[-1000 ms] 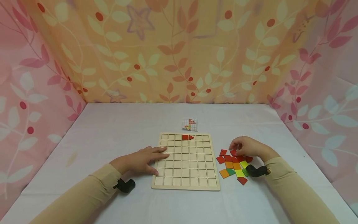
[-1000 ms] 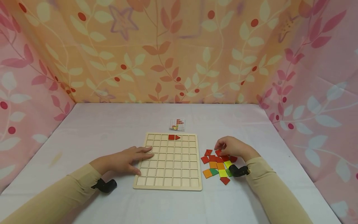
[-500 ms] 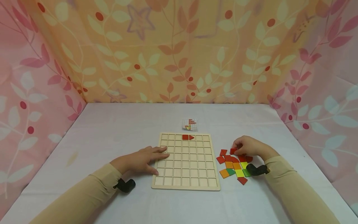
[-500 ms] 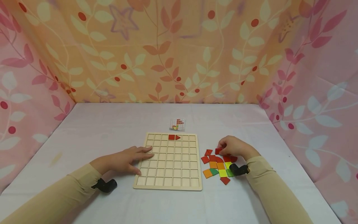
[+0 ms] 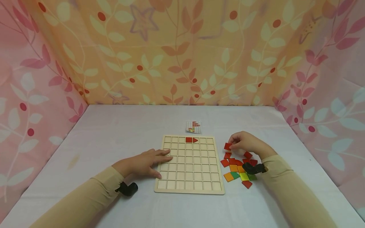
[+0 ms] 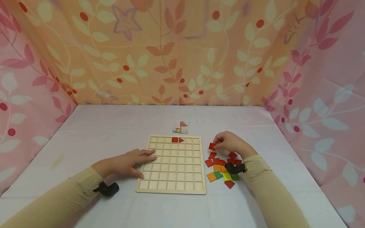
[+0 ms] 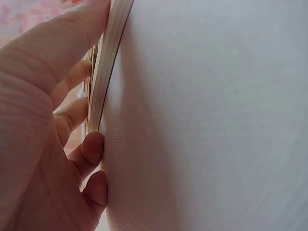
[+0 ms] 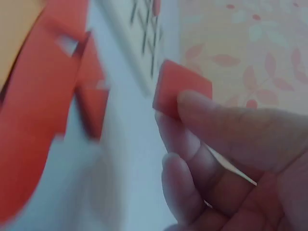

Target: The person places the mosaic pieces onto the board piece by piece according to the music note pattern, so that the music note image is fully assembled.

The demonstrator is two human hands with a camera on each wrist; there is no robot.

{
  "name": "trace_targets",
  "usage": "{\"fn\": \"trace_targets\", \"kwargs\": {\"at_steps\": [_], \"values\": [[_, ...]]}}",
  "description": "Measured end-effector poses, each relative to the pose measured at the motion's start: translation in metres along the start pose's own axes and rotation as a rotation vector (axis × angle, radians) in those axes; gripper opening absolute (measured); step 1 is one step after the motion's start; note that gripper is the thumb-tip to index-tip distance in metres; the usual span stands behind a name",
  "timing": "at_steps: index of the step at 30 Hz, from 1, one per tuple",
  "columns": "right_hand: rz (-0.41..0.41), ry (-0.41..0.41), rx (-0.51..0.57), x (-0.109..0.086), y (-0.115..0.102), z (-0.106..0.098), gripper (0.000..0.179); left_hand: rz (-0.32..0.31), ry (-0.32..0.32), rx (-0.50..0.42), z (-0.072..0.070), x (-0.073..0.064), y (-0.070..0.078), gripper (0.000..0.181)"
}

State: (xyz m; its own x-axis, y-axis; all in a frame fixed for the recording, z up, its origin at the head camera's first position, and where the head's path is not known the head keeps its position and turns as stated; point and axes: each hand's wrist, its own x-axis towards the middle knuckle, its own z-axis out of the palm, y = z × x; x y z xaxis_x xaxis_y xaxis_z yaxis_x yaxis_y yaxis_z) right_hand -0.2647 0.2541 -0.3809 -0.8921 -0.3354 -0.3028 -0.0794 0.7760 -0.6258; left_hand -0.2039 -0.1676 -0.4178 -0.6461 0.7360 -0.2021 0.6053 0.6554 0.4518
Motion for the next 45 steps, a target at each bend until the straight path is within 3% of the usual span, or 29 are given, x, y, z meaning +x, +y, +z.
{"fn": "trace_targets", "kwargs": {"at_steps": [6,20,28,33,45], "values": [[-0.051,0.068,0.046,0.012,-0.017,0.011,0.006,0.006,-0.003,0.001,-0.001,0.001,0.001,0.078],[-0.111,0.113,0.152,0.047,-0.056,0.052,0.004,0.003,-0.005,-0.005,-0.001,0.001,-0.002,0.079],[-0.141,0.078,0.1,0.062,-0.079,0.078,0.004,-0.02,-0.01,-0.017,0.002,-0.001,-0.003,0.079],[-0.16,0.085,0.072,0.069,-0.086,0.088,0.005,0.006,0.001,-0.018,0.002,-0.001,-0.003,0.078],[-0.187,0.136,-0.041,0.068,-0.098,0.09,0.01,0.002,0.007,-0.012,0.001,-0.001,-0.001,0.077]]}}
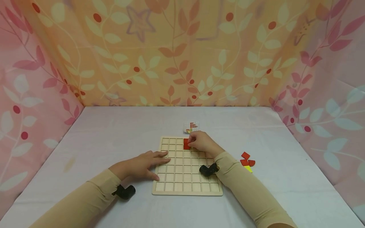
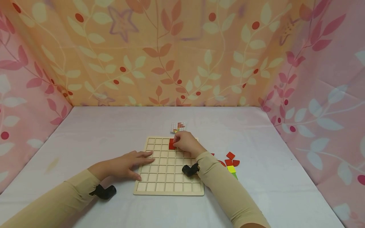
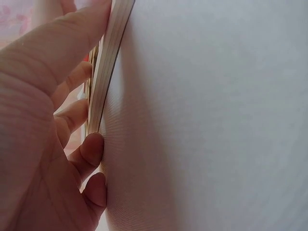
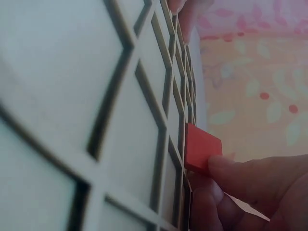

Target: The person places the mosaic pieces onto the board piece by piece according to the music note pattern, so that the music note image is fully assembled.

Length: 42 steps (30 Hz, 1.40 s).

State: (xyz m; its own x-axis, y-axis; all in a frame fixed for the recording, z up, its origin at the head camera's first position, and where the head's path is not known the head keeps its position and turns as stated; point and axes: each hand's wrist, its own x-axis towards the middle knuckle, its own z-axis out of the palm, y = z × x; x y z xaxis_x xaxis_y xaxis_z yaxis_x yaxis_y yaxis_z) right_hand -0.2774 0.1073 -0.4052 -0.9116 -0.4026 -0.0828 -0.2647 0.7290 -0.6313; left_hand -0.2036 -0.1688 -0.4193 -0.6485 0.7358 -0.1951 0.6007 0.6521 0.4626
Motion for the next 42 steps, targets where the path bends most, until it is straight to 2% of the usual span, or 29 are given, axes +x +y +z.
{"fn": "trace_targets", "kwargs": {"at_steps": [7,14,23,31,42], "values": [[0.033,0.006,0.008,0.003,0.005,-0.001,0.01,0.012,0.004,0.008,-0.002,0.0,0.001,0.077],[0.03,-0.008,0.011,0.005,0.005,-0.001,0.007,0.023,0.006,0.013,-0.002,0.001,-0.001,0.078],[0.06,-0.061,0.081,0.0,0.001,-0.009,0.004,0.017,0.006,0.003,-0.003,0.001,0.0,0.077],[0.022,-0.073,0.167,-0.016,0.004,-0.029,0.01,0.016,0.005,0.001,-0.002,-0.001,0.003,0.077],[0.061,-0.07,0.171,-0.051,0.021,-0.062,0.016,0.008,0.003,0.01,-0.001,-0.001,0.003,0.078]]}}
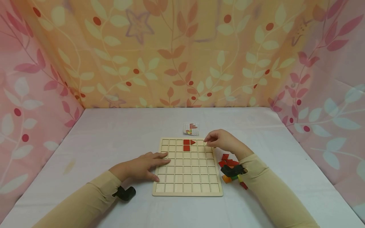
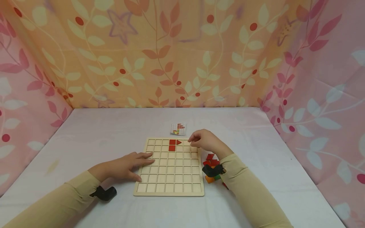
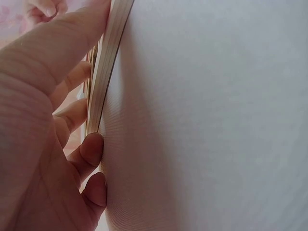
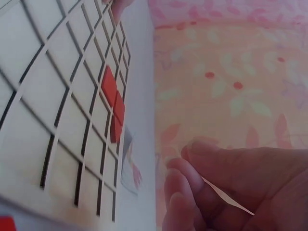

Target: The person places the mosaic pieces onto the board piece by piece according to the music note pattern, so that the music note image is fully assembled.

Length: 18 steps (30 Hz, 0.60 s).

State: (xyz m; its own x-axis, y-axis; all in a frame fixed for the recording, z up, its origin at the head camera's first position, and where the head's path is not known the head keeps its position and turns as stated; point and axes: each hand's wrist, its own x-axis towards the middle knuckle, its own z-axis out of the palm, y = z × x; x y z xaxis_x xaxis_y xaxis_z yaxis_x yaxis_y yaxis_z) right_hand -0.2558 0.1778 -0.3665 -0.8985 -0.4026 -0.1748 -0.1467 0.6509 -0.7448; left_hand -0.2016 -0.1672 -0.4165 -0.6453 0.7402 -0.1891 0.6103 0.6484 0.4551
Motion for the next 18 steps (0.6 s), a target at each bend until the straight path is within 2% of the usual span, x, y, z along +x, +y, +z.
{"fn": "trace_targets", "kwargs": {"at_steps": [8,18], "values": [[0.1,-0.002,-0.027,-0.018,0.02,-0.012,0.015,-0.003,-0.003,-0.003,0.0,0.0,0.0,0.078],[0.21,-0.048,-0.029,-0.035,0.036,-0.01,0.011,-0.004,0.0,0.0,0.001,0.001,-0.001,0.078]]}}
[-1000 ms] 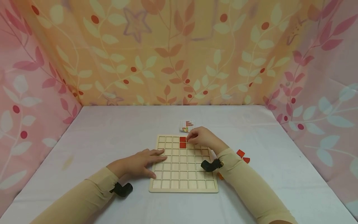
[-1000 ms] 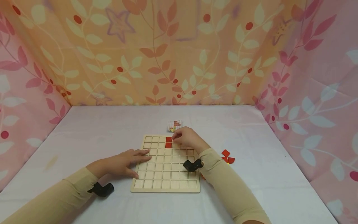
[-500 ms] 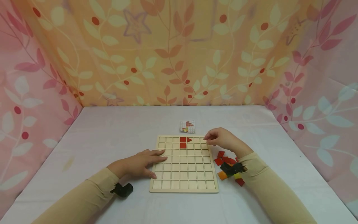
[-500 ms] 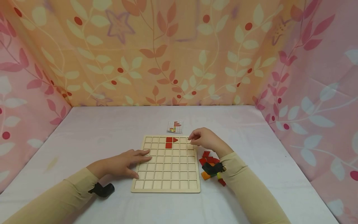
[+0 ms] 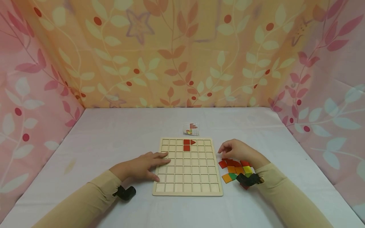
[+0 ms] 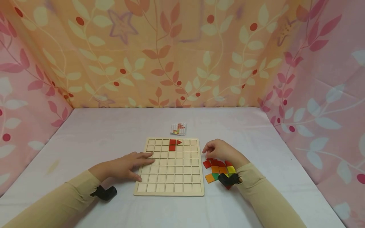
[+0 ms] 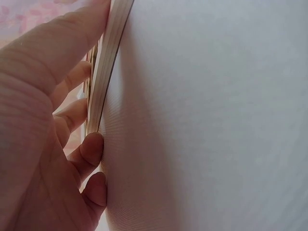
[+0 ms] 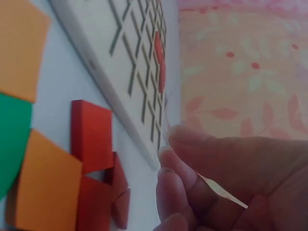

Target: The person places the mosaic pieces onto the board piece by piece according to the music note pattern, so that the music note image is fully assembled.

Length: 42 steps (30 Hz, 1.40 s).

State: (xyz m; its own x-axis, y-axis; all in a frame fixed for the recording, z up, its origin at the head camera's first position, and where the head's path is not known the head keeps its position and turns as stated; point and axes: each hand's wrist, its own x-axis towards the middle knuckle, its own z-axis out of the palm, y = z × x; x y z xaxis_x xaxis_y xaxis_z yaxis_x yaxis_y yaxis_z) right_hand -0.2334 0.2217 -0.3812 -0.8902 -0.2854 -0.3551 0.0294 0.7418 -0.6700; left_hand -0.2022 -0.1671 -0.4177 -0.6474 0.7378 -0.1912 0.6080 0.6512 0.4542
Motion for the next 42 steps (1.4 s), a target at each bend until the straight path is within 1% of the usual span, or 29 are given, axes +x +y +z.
{"fn": "trace_targets", "kwargs": {"at_steps": [2,6,10,14,21,24,28,32,37,42], "values": [[-0.005,-0.01,-0.01,-0.002,0.003,0.002,0.011,-0.003,-0.002,-0.005,0.0,0.0,0.001,0.078],[-0.061,-0.046,-0.023,-0.003,0.01,0.004,0.01,-0.005,-0.006,0.0,-0.001,0.0,0.002,0.078],[-0.121,-0.069,-0.083,-0.004,0.015,0.007,0.012,-0.005,-0.006,0.01,-0.001,0.0,0.002,0.078],[-0.122,-0.072,-0.129,-0.004,0.016,0.009,0.016,-0.009,-0.007,0.006,-0.001,0.0,0.002,0.078],[-0.088,-0.062,-0.169,-0.004,0.018,0.011,0.02,-0.01,-0.004,0.007,0.001,0.0,0.0,0.078],[-0.096,-0.059,-0.172,-0.004,0.018,0.011,0.021,-0.011,-0.004,0.008,0.001,0.001,-0.001,0.078],[-0.124,-0.059,-0.159,-0.003,0.019,0.008,0.016,-0.013,-0.008,0.012,0.002,0.001,-0.002,0.078],[-0.132,-0.065,-0.123,-0.003,0.021,0.004,0.008,-0.007,-0.008,0.013,0.001,0.001,-0.002,0.078],[-0.087,-0.069,-0.032,-0.003,0.02,0.001,0.007,-0.001,-0.005,0.013,0.001,0.001,-0.002,0.078],[-0.033,-0.03,0.02,0.002,0.013,-0.001,0.005,0.003,-0.004,0.011,0.001,0.001,-0.002,0.078]]}}
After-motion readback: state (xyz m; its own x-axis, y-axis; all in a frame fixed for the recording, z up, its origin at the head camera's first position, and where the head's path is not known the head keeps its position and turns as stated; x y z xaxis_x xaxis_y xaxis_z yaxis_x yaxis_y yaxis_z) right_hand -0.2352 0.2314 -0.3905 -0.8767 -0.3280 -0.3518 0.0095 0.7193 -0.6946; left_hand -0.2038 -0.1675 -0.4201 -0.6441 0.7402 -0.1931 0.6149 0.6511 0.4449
